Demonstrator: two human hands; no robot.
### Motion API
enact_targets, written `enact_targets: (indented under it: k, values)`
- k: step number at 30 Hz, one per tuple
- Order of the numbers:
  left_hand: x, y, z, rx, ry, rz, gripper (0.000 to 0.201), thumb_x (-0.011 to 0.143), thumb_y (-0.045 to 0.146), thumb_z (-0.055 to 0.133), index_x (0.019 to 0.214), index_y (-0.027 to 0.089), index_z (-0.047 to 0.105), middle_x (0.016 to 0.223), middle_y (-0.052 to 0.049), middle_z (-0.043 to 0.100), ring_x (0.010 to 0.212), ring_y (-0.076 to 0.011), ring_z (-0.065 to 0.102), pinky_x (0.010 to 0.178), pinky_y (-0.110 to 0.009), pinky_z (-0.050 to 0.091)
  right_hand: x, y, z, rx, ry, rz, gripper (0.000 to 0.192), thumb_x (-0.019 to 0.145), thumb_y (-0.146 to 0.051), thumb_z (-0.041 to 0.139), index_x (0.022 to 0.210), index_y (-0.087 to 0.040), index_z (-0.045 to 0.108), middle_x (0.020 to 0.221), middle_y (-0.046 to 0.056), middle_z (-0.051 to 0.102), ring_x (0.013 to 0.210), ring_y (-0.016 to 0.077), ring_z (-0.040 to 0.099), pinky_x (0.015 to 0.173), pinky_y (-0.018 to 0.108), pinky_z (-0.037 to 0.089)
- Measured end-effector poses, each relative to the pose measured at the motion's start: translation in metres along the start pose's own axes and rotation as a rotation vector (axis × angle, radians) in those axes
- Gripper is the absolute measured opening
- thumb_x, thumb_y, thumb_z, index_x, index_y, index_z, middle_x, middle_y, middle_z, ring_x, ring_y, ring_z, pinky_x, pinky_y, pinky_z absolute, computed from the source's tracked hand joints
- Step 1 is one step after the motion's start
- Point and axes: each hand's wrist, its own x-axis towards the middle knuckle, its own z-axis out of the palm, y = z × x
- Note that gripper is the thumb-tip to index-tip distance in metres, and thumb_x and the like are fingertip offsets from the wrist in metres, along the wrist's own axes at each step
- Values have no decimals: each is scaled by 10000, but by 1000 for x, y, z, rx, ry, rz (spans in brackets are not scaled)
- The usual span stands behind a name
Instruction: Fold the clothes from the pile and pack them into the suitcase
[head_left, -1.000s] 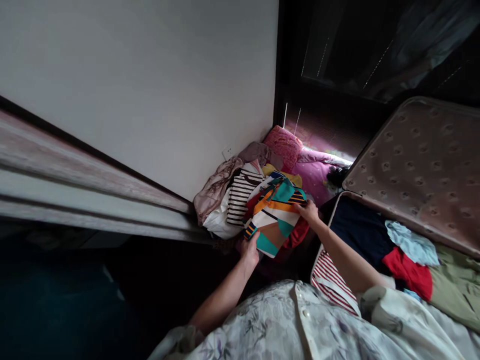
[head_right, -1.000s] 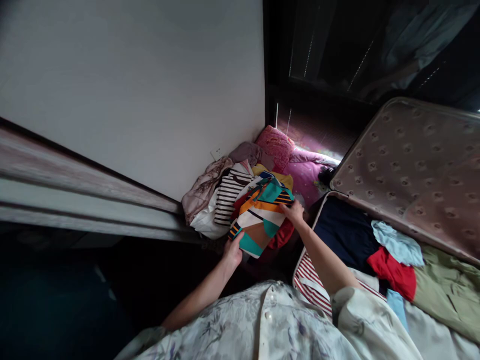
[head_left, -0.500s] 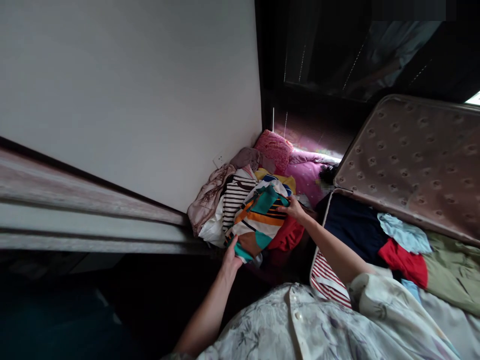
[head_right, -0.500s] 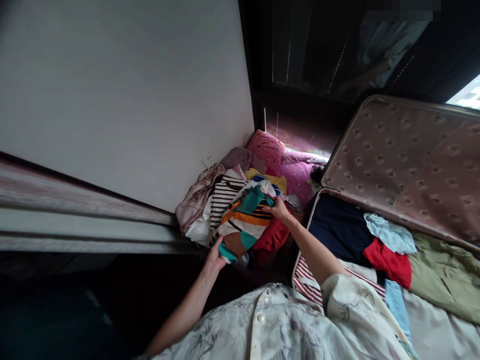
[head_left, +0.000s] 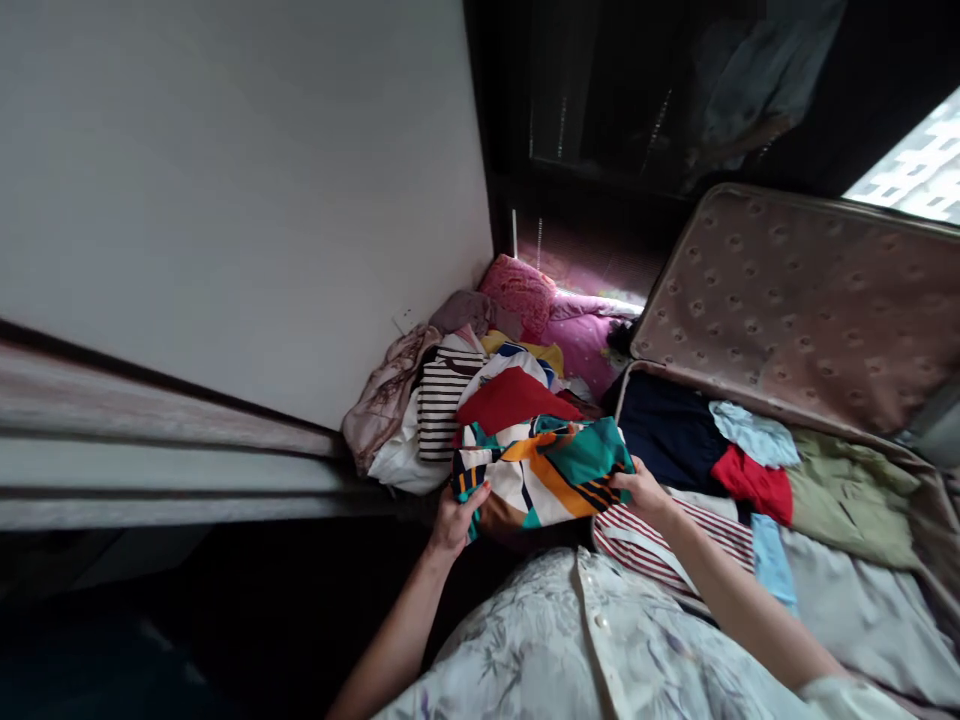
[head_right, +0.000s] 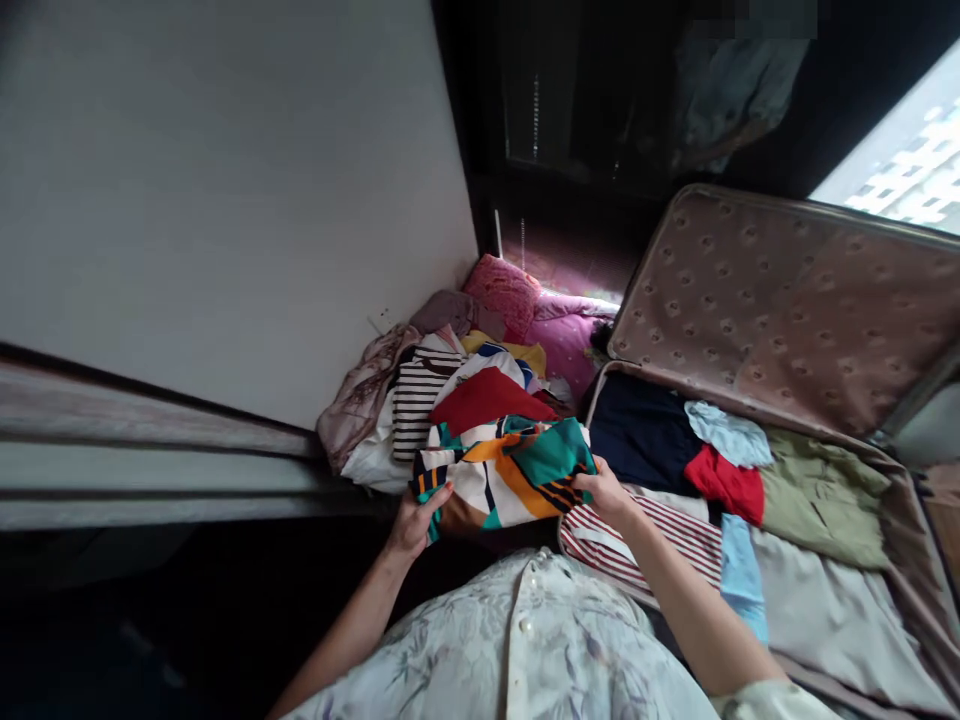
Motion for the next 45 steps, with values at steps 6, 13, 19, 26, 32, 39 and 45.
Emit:
enact_targets:
  k: [6, 13, 19, 26, 32, 39, 45]
  values:
    - [-15, -5, 77, 223, -325, -68, 478, 543, 496, 930, 853, 169, 771, 877, -88, 793, 973, -323, 741, 878, -394, 593, -82, -14, -61, 26, 299, -154, 298, 475, -225, 700, 770, -187, 684, 675, -4, 686, 653, 190, 638, 681, 316, 555]
    - [-77, -89, 220, 143, -464, -340, 343, 617, 231, 934, 908, 138, 777, 855, -92, 786, 1024, -321, 738, 902, -359, 590, -202, -5, -188, 69, 623, -199, 227, 470, -271, 673, 670, -190, 603, 614, -9, 623, 596, 158, 552, 592, 286, 486]
    - [-161, -190, 336, 275, -695, -437, 268, 683, 178, 890, 918, 133, 769, 894, -91, 788, 938, -284, 741, 862, -353, 598, -309, 31, -321, -3, 896, -152, 281, 480, -308, 655, 722, -187, 580, 651, 4, 623, 614, 159, 542, 609, 298, 473]
    - [-202, -265, 401, 543, -610, -360, 174, 696, 10, 778, 747, 153, 693, 887, -122, 759, 1157, -340, 673, 959, -391, 546, -332, 73, -414, -309, 1071, 95, 192, 548, -273, 618, 714, -181, 589, 682, 39, 620, 750, 213, 589, 710, 310, 471]
    - [-205, -225, 378, 502, -609, -134, 337, 650, 30, 833, 909, 205, 709, 1249, -159, 682, 1471, -365, 397, 1186, -435, 385, -333, 84, -405, -980, 1176, 12, 598, 831, -288, 578, 1404, -124, 533, 1385, 224, 573, 1254, 357, 513, 1053, 498, 418]
    - [-200, -231, 379, 898, -1346, 341, 810, 445, 366, 1016, 1203, 307, 737, 1644, -111, 354, 1576, -435, -5, 1243, -591, -89, -301, 105, -403, -1372, 680, 167, 960, 759, -495, 771, 1599, -393, 319, 1717, 139, 97, 1509, 541, 141, 1053, 725, 344]
    - [-186, -271, 386, 949, -1449, 482, 791, 539, 672, 893, 1234, 326, 740, 1604, -151, 420, 1559, -447, 144, 1213, -622, -104, -281, 127, -435, -1445, 557, 285, 1022, 736, -532, 752, 1619, -396, 256, 1721, 156, 59, 1511, 528, 184, 1073, 733, 301]
